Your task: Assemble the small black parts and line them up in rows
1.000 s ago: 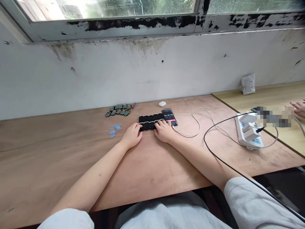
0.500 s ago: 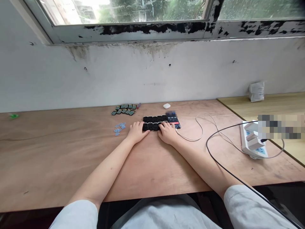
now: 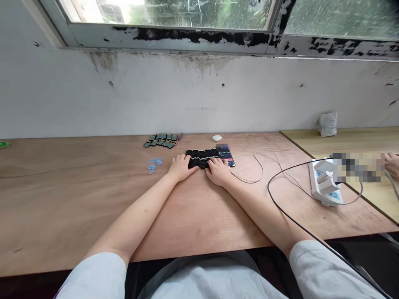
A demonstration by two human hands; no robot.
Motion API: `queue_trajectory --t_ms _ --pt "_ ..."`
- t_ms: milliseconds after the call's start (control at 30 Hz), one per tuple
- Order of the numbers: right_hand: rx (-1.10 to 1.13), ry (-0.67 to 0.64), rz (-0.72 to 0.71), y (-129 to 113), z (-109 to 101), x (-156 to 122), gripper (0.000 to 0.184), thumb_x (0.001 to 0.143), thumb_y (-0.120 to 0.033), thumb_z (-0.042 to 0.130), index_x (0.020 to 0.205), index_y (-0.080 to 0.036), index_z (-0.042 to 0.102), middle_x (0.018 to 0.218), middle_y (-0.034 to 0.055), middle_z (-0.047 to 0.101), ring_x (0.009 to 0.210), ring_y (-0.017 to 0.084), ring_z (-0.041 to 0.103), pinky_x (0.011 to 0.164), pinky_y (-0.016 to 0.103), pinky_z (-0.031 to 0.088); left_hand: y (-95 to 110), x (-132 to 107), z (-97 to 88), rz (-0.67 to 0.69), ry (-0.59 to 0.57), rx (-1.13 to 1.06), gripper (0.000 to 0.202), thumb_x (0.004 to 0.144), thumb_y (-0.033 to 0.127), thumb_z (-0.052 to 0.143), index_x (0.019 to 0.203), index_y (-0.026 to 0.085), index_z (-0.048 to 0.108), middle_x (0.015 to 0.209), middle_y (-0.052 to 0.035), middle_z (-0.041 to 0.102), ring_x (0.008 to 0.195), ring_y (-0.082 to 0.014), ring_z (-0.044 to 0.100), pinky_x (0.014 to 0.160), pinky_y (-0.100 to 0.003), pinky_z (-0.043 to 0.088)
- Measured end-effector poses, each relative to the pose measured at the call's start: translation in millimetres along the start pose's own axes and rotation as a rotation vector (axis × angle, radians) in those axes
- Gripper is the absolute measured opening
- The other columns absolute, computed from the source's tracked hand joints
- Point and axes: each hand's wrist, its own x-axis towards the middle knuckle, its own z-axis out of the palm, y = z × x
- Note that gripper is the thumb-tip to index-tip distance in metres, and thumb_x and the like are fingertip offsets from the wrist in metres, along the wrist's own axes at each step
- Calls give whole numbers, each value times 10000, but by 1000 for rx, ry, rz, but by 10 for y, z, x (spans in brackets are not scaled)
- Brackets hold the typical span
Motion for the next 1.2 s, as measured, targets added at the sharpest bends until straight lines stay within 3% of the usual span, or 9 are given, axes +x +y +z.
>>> queue_trajectory --t_ms 167,300,400,700,867,1000,1200 --pt "-1 8 0 4 20 1 301 1012 -363 468 1203 -195 630 1318 155 630 1192 312 527 1072 521 317 34 -12 0 -47 34 -10 740 867 716 606 1360 166 559 1302 -206 578 1236 -403 533 1024 -531 437" --pt "-2 7 -2 10 24 5 297 1009 -364 468 1189 -195 634 1328 164 623 1186 318 529 1067 516 319 89 30 41 -58 86 -26 971 771 776 679 1515 201 438 1619 -217 321 1469 -464 315 1168 -593 316" --pt "2 12 -3 12 21 0 280 1005 -345 469 1174 -196 635 1322 163 624 1183 316 528 1063 513 321 116 95 93 -47 36 -60 1000 787 785 657 1558 208 388 1684 -202 224 1537 -462 210 1204 -594 278" --pt "14 0 -2 31 0 4 290 1021 -364 455 1175 -195 634 1314 162 625 1172 313 529 1062 504 316 101 143 125 -33 36 -96 958 834 743 645 1557 172 382 1663 -223 273 1520 -414 304 1207 -547 326" --pt "21 10 -9 -26 21 -27 310 1032 -356 428 1202 -190 626 1345 180 605 1217 331 502 1089 528 279 99 -109 106 48 59 -93 699 984 561 521 1550 174 384 1669 -204 275 1538 -380 286 1213 -562 326" --pt "34 17 -24 -55 22 -56 308 1030 -332 425 1228 -202 622 1339 160 612 1209 313 513 1106 519 267 58 -353 47 104 70 -105 667 982 469 540 1560 194 352 1657 -196 294 1533 -358 302 1195 -556 369" --pt "-4 -7 16 -37 -47 -24 313 1026 -354 437 1217 -202 632 1310 159 626 1194 319 523 1054 502 309 -5 -411 -106 115 88 -112 606 965 415 551 1510 189 414 1614 -192 360 1496 -353 364 1186 -541 389"
